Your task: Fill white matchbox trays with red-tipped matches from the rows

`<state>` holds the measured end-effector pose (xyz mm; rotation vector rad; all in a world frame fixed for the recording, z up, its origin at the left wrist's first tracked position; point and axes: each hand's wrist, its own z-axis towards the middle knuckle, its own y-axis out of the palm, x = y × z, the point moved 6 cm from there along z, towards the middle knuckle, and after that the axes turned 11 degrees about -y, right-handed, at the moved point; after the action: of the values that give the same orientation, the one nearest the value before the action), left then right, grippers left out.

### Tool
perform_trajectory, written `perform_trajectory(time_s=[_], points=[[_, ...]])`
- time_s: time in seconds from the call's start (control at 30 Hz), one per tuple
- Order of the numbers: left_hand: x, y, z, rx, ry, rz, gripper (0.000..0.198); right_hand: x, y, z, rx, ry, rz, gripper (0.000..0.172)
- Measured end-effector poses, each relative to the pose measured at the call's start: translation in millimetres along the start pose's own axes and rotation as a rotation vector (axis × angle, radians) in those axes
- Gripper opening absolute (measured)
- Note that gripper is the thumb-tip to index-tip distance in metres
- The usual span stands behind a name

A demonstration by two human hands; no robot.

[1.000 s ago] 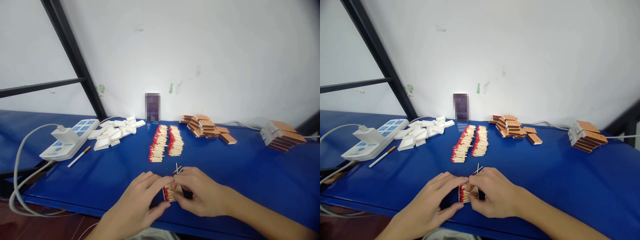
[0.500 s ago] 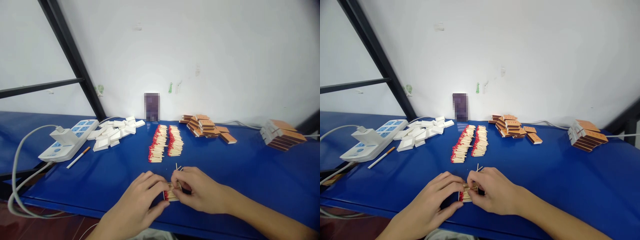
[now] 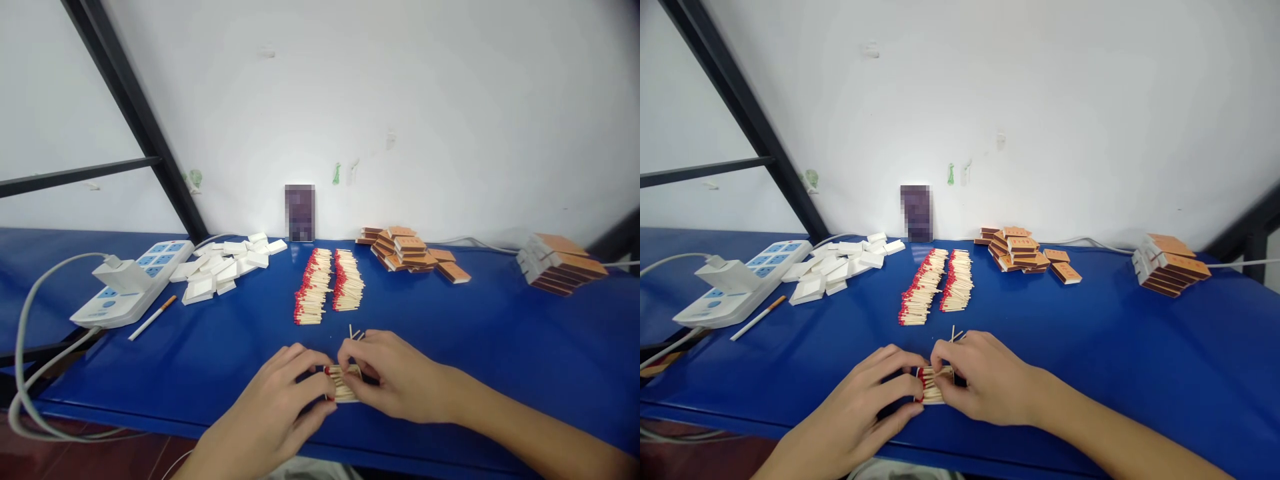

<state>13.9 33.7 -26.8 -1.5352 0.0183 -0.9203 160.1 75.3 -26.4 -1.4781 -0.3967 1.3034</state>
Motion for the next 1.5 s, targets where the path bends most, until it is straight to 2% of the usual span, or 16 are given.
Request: perform_trajectory(time_s=[0.13, 0.3, 0.4, 0.53, 0.73, 0.87, 0.97, 1.13, 1.27, 1.37, 1.5], points=[[-2.0, -0.6, 2.4, 0.009, -0.026, -0.016, 0.007, 4.3, -8.3, -0.9, 0.023, 0.013, 0.007, 0.008], [-2.9, -1.3, 3.3, 0.017, -0.054, -0.013, 0.009, 32.3, -25.3, -4.1, 0.129, 0.072, -0.134, 0.015], [-1.8, -1.8, 2.3, 0.016, -0.046, -0.004, 0.013, 42.7, -24.3, -5.6, 0.081, 0.084, -0.223, 0.023], [0.3, -1.4, 1.4, 0.001, -0.01, 0.031, 0.022, 39.6, -19.9, -5.8, 0.017, 0.036, -0.224, 0.035], [1.6, -2.0, 2.0, 0.023, -0.002, 0.046, 0.02, 38.7, -22.0, -4.1, -0.025, 0.039, -0.199, 0.015], [1.0, -2.4, 1.5, 0.02, -0.025, 0.007, 0.007, 38.6, -25.2, -5.2, -0.044, 0.061, -0.207, 0.017], [-1.1, -2.3, 1.1, 0.012, -0.061, -0.013, 0.005, 36.0, -25.4, -8.2, -0.079, 0.098, -0.219, 0.019], [-2.0, -0.2, 1.7, 0.006, -0.043, 0.01, 0.023, 36.2, -18.3, -10.2, -0.107, 0.108, -0.348, 0.02], [-3.5, 0.9, 2.4, 0.013, -0.028, 0.02, 0.023, 40.6, -11.0, -8.4, -0.097, 0.087, -0.427, 0.018], [-4.3, 0.8, 1.4, 0.018, -0.023, -0.01, 0.024, 39.8, -11.8, -7.0, -0.07, 0.09, -0.397, 0.02], [-13.5, -1.1, 1.0, 0.087, -0.131, -0.097, 0.017, 30.8, -15.6, -5.2, -0.038, 0.105, -0.258, 0.02]])
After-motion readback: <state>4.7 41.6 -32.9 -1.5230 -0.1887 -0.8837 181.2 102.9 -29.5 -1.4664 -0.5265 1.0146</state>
